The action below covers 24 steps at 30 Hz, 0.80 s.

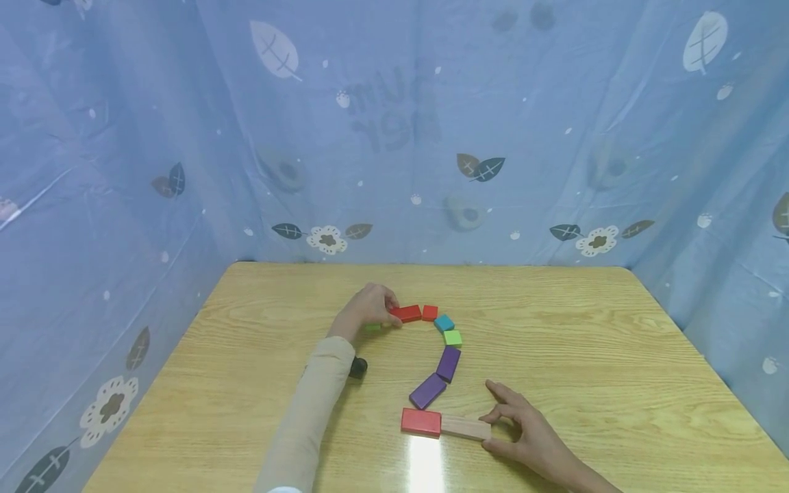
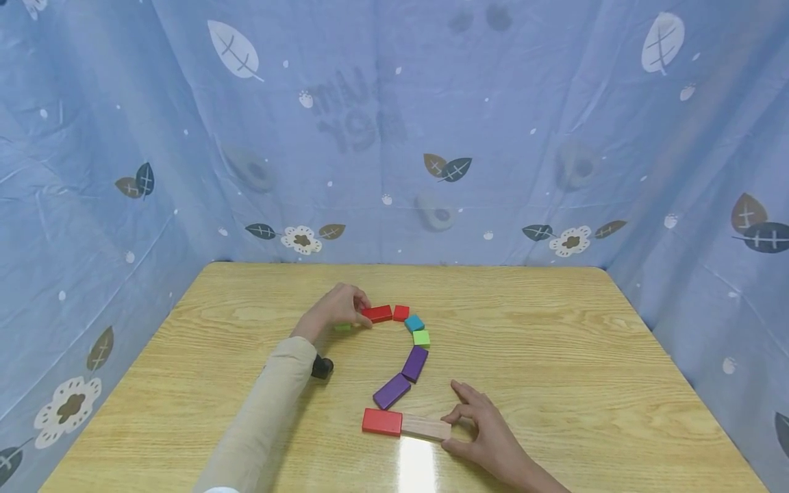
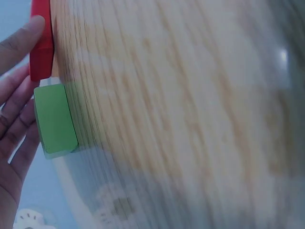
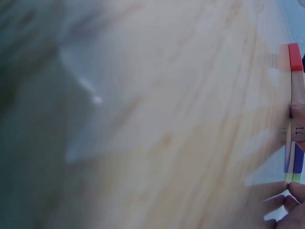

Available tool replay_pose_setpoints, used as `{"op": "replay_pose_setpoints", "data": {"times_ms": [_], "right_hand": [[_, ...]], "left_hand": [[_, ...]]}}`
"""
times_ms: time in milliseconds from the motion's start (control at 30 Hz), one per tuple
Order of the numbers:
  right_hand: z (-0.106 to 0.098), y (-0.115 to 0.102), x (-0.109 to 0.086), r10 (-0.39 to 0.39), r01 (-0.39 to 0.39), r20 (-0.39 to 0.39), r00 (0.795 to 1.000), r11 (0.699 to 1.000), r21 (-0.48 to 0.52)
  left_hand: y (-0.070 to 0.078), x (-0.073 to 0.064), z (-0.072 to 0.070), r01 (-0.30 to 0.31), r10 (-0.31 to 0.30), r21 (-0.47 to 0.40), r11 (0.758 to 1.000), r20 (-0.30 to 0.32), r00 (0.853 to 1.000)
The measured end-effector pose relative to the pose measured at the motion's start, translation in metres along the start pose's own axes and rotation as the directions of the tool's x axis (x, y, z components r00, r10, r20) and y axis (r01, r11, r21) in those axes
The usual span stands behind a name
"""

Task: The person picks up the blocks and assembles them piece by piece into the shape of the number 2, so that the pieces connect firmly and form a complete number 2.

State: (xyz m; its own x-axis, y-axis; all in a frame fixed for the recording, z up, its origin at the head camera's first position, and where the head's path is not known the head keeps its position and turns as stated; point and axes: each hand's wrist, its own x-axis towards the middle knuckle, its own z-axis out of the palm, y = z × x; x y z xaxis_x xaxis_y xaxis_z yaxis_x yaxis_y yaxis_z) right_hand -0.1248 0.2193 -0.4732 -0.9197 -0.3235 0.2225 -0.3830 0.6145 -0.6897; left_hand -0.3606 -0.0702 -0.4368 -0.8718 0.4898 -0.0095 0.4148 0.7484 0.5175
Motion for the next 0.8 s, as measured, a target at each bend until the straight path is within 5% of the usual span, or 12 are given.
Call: {"op": "replay_pose_setpoints", "data": {"times_ms": [233,367,600,800], "right_hand": [[0.001,0.0,0.0,0.005,-0.005,-0.006,1.0,1.0,0.008],[0.0,0.0,0.0,0.003,-0.003,-0.014,1.0,1.0,0.011],[0.0,0.0,0.0,0.008,-0.008,-0.015,1.0,1.0,0.006],[0.0,0.0,0.001,-0.005,0.006,-0.013,1.0,1.0,0.006]], "left_hand": [[-0.011,-0.007,-0.014,-0.079,0.074,-0.179,0.981,-0.037,0.997],[-0.024,-0.019,-0.028,-0.058,0.057,-0.254,0.965,-0.01,0.998],[-0.042,-0.039,-0.032,-0.041,0.055,-0.155,0.987,0.086,0.995],[-0.044,-0.04,-0.026,-0.081,0.089,-0.122,0.989,0.059,0.994]]}}
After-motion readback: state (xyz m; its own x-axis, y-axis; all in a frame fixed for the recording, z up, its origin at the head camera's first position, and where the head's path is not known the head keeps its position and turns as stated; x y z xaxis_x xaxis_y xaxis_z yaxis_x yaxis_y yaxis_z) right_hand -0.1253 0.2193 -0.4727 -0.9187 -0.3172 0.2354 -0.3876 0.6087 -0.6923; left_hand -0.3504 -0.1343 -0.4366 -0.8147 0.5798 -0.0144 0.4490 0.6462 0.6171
